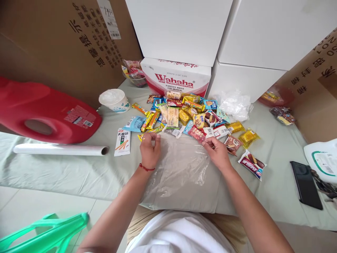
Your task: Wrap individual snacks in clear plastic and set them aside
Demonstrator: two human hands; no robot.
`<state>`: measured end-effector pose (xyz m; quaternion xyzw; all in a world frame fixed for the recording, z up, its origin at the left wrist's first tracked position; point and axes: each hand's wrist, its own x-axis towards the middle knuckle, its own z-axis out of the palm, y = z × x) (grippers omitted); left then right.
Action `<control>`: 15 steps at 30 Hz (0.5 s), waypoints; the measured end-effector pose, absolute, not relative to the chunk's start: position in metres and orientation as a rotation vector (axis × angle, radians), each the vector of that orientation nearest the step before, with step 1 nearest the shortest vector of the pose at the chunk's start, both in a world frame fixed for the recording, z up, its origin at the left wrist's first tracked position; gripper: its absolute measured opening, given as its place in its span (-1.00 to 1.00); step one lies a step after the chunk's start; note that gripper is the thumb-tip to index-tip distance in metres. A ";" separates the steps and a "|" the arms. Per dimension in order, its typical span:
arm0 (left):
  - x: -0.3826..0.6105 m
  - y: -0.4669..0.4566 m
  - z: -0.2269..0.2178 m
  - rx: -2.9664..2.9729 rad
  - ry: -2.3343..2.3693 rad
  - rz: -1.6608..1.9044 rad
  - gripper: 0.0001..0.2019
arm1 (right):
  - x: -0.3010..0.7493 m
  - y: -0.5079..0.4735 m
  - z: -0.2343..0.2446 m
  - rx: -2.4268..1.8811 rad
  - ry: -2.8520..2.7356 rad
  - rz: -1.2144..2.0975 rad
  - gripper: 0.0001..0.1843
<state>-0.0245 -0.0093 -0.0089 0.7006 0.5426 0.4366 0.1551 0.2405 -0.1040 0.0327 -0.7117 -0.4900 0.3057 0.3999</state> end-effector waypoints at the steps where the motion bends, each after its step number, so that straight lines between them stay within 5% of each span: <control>1: -0.023 -0.004 -0.008 1.990 1.546 1.273 -0.76 | 0.241 -0.103 0.032 -1.802 -1.225 0.742 -0.58; 9: 0.009 0.025 0.005 2.064 1.833 1.230 -0.52 | 0.242 -0.083 0.011 -1.871 -1.130 0.581 -0.56; 15: -0.004 -0.017 0.011 2.478 1.376 1.063 -0.69 | 0.243 -0.083 0.007 -1.946 -1.113 0.505 -0.58</control>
